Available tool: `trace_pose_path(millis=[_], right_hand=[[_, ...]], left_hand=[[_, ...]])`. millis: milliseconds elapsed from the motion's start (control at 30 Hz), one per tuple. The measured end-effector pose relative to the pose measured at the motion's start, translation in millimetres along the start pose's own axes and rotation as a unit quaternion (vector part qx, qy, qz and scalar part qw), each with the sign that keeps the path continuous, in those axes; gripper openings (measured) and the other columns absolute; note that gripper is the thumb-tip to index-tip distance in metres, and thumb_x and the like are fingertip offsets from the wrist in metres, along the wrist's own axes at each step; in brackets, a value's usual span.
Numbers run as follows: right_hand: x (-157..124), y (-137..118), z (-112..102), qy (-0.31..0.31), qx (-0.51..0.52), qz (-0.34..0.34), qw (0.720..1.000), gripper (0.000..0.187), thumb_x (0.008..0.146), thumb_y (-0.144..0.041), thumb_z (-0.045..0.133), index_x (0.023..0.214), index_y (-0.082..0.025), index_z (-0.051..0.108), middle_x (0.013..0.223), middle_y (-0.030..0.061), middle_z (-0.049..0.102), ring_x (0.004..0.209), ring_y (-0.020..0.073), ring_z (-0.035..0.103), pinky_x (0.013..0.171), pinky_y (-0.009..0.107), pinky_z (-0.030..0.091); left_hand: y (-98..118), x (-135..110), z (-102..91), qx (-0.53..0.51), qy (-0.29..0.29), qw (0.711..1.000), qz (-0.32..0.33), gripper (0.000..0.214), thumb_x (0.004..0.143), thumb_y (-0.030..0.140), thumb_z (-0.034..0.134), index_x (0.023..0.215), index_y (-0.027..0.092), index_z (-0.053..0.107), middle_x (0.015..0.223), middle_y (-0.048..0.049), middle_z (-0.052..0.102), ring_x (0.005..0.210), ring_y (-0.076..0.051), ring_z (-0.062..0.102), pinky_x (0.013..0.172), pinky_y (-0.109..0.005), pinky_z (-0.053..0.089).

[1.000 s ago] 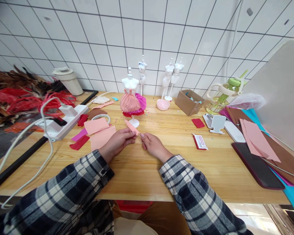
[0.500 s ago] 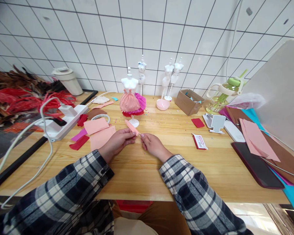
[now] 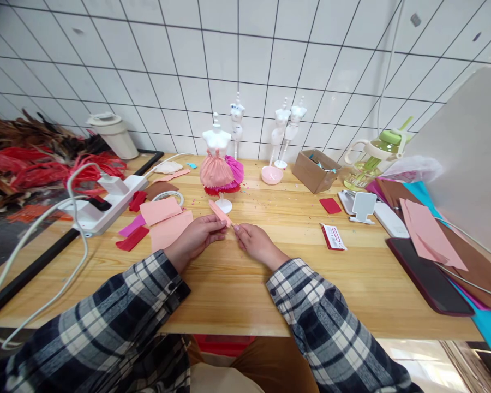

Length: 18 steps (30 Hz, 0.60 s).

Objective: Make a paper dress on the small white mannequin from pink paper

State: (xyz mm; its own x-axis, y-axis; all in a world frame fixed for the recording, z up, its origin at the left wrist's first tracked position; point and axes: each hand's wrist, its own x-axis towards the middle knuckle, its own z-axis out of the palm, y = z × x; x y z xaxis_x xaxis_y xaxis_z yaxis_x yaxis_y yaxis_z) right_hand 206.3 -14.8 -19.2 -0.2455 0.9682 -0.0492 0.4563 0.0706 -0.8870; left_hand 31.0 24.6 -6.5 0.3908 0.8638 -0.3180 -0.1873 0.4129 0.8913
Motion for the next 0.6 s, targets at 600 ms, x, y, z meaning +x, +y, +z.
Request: trace_pose_path(millis=[600], right_hand=[[-0.1,-1.5,11.2,0.034,0.018,0.023,0.999,0.043,0.096,-0.056,0.024,0.077,-0.022,0.043,0.06,-0.0026,0.061,0.046,0.0104,0.044,0.052,0.024,0.037]], left_hand=[[-1.8,1.9,0.4,-0.01,0.003,1.0,0.008,0.03,0.059,0.029,0.083,0.077,0.012,0.066,0.077,-0.0018,0.06,0.071,-0.009,0.055,0.066,-0.021,0.044]])
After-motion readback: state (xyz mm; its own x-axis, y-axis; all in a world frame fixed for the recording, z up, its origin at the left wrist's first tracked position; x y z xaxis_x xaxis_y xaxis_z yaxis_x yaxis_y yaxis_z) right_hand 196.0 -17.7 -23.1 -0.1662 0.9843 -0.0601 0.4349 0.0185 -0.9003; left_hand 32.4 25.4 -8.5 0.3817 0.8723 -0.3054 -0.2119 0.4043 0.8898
